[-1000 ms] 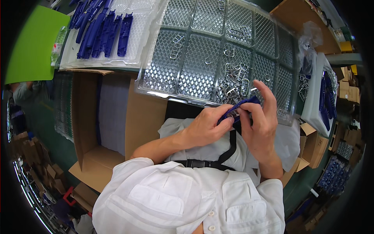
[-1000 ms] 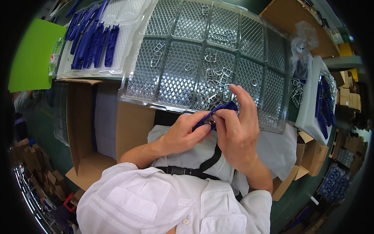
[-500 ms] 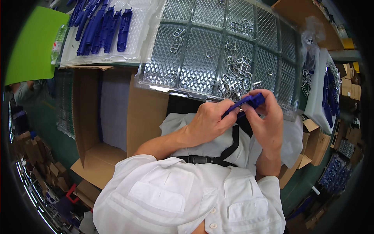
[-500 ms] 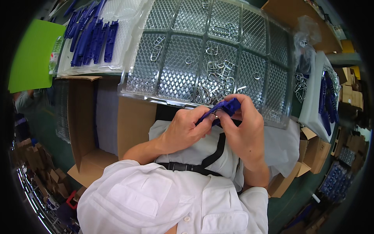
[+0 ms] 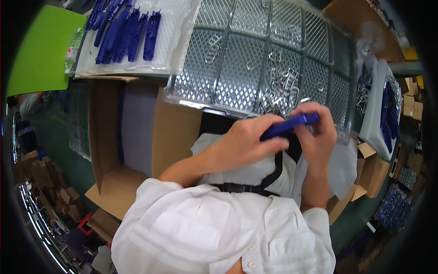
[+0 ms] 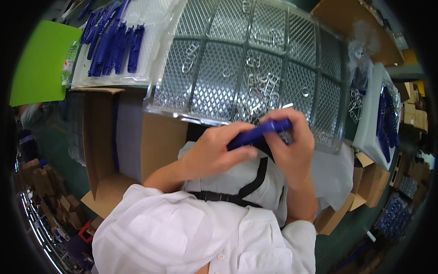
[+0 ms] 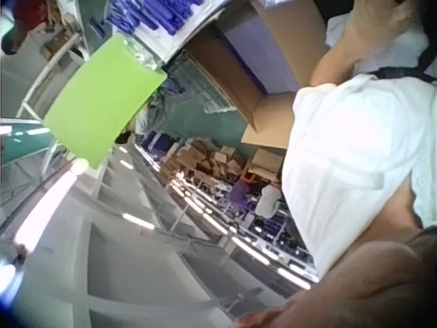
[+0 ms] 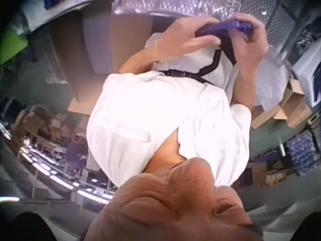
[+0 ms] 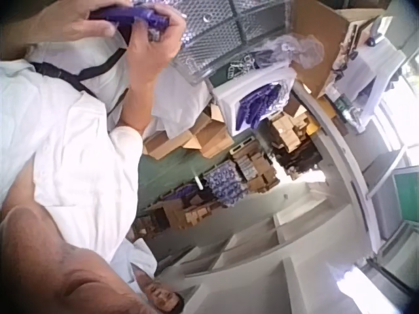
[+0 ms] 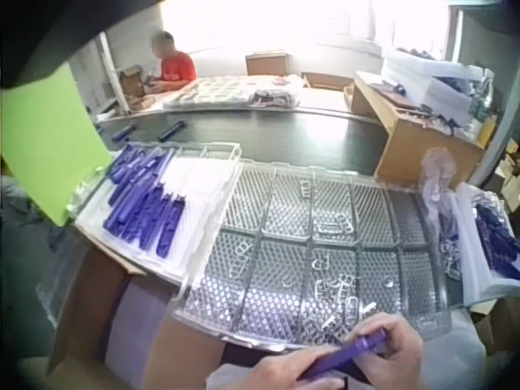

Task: Assemble electronic components by placing small metal parts into a blue plastic housing.

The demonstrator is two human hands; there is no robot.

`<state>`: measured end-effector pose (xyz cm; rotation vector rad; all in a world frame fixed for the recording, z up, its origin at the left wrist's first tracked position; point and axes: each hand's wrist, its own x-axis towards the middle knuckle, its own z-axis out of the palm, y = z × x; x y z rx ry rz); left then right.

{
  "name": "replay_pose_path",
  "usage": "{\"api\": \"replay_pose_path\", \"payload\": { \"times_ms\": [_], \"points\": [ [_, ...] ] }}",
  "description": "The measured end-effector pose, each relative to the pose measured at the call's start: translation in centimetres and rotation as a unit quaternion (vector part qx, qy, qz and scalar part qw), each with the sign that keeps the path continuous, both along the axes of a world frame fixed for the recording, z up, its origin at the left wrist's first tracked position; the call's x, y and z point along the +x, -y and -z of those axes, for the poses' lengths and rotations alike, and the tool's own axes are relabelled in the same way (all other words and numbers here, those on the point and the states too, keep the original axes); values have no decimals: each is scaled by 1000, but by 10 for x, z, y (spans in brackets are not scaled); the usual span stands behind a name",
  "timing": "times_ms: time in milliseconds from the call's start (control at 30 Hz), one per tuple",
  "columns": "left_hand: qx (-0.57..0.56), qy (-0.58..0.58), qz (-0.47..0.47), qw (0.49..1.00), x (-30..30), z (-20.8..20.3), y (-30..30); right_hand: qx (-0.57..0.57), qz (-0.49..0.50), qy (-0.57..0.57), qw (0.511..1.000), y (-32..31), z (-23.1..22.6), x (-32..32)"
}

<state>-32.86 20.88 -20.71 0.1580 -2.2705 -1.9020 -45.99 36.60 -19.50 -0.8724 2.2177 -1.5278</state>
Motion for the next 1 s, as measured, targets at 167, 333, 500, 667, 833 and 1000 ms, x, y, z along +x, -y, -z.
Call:
{"api": "replay_pose_path", "payload": {
  "times_ms": [167, 333, 500, 667, 833, 1000],
  "points": [
    [-53, -87, 60, 993, 30, -18, 17, -152, -85, -154, 973, -30, -13, 6],
    [-145, -136, -13, 980, 28, -26, 18, -113, -72, -255, 958, -33, -17, -1],
    [-167, -132, -29, 977, 23, -32, 15, -106, -59, -292, 949, -33, -14, -8],
    [-186, -131, -33, 973, 11, -33, 14, -105, -8, -273, 956, -38, -6, -13],
    [-227, -134, -21, 964, -5, -42, 12, -98, 23, -189, 977, -58, -3, -17],
    [-278, -161, -14, 947, -15, -39, 1, -217, -15, 126, 968, -70, -9, -13]
  ]
}}
